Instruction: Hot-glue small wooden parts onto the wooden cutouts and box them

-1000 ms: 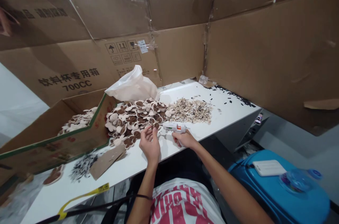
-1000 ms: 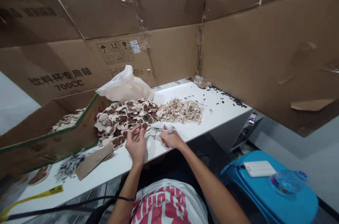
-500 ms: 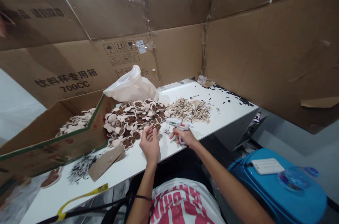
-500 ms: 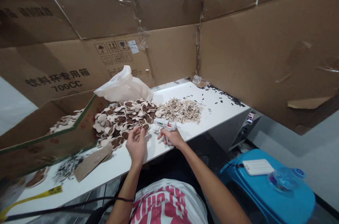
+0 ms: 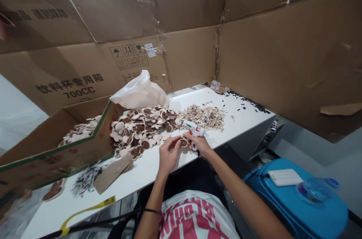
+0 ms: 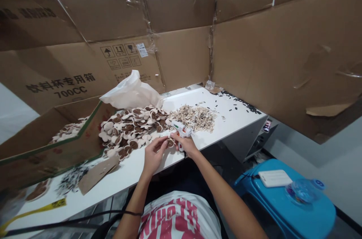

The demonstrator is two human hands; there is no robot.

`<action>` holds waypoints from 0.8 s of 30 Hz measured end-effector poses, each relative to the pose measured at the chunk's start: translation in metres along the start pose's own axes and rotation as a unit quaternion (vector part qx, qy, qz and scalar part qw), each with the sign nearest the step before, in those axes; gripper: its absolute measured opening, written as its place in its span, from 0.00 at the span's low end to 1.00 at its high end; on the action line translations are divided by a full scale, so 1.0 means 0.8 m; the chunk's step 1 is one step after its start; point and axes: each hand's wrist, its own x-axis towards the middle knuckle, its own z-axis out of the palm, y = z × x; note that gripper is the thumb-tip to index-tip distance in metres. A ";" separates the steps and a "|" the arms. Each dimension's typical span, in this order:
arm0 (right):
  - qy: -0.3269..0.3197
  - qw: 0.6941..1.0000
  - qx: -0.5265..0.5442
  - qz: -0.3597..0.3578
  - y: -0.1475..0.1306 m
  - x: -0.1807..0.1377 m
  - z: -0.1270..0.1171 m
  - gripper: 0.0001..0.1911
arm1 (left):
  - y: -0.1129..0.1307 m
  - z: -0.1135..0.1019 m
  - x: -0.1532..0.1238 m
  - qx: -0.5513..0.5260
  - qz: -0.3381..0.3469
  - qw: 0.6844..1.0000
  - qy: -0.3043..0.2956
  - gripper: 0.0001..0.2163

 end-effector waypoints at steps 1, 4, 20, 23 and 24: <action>-0.002 1.000 0.000 0.001 0.001 0.000 0.000 0.20 | 0.000 0.000 0.000 -0.001 -0.001 1.000 -0.005 0.14; 0.023 0.999 0.017 0.018 0.002 0.000 -0.001 0.20 | 0.000 0.000 -0.001 -0.017 -0.018 1.000 -0.001 0.15; 0.163 0.986 0.044 0.000 0.001 0.007 0.004 0.23 | -0.021 -0.005 -0.003 0.311 0.014 0.947 0.078 0.09; 0.160 0.986 0.056 -0.001 0.000 0.005 0.005 0.23 | -0.018 -0.001 -0.004 0.364 0.034 0.930 0.031 0.13; 0.159 0.986 0.057 0.000 0.000 0.005 0.005 0.23 | -0.018 0.000 -0.003 0.377 0.039 0.925 0.017 0.14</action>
